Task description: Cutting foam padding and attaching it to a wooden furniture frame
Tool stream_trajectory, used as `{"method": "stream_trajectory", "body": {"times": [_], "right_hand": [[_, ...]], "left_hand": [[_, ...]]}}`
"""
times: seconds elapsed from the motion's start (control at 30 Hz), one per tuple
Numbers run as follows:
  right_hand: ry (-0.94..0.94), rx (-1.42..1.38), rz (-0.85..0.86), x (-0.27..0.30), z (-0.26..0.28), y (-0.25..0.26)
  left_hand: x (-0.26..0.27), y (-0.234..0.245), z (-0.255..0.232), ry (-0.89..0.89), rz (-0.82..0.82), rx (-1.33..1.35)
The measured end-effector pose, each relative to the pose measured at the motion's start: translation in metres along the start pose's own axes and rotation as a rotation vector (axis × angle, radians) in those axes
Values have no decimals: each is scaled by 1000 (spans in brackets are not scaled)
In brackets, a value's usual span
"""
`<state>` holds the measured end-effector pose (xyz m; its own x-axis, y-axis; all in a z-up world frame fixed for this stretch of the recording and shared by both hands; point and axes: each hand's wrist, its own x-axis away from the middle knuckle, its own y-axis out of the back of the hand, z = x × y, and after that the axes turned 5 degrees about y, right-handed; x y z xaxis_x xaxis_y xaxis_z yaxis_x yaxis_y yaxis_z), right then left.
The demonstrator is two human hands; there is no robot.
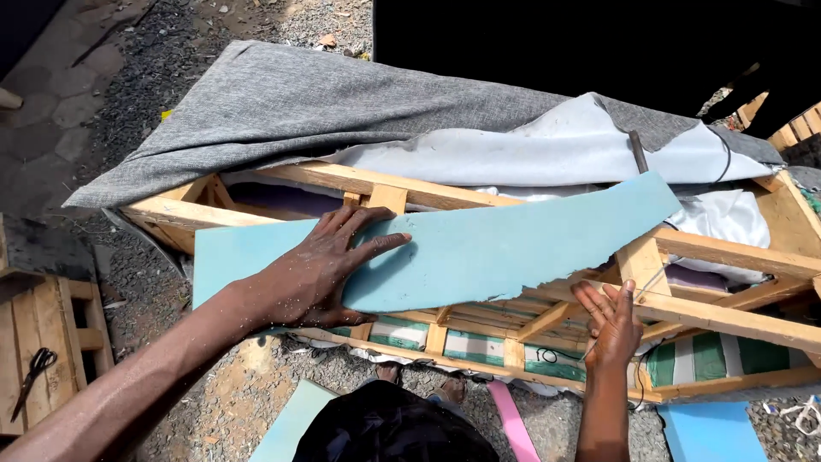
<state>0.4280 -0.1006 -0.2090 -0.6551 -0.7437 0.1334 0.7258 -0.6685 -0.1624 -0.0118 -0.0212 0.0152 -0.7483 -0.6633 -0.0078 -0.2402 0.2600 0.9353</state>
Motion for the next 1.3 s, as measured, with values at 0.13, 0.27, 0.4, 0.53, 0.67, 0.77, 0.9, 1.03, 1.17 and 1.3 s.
{"method": "stream_trajectory", "body": {"times": [0.13, 0.27, 0.4, 0.53, 0.67, 0.77, 0.9, 1.03, 1.17, 1.3], "right_hand": [[-125, -79, -6, -69, -32, -11], [-253, -207, 102, -52, 14, -69], [-115, -292, 45, 16, 84, -130], [78, -81, -159, 57, 100, -161], [167, -39, -149, 105, 95, -208], [23, 15, 59, 119, 56, -228], [-273, 151, 238, 147, 26, -224], [-276, 268, 262, 164, 1, -187], [-259, 318, 103, 167, 5, -150], [-185, 340, 29, 142, 4, -120]], "left_hand": [[34, 9, 0, 30, -19, 72], [57, 17, 17, 42, -6, 65], [79, 31, 78, 72, 0, -64], [96, 51, 150, 69, -62, -246], [105, 59, 226, 140, -83, -445], [110, 50, 310, 105, -74, -554], [121, 41, 379, 49, -69, -536], [129, 23, 440, 267, 98, -532], [127, -6, 467, 427, 184, -737], [74, -7, 368, 584, 276, -789]]}}
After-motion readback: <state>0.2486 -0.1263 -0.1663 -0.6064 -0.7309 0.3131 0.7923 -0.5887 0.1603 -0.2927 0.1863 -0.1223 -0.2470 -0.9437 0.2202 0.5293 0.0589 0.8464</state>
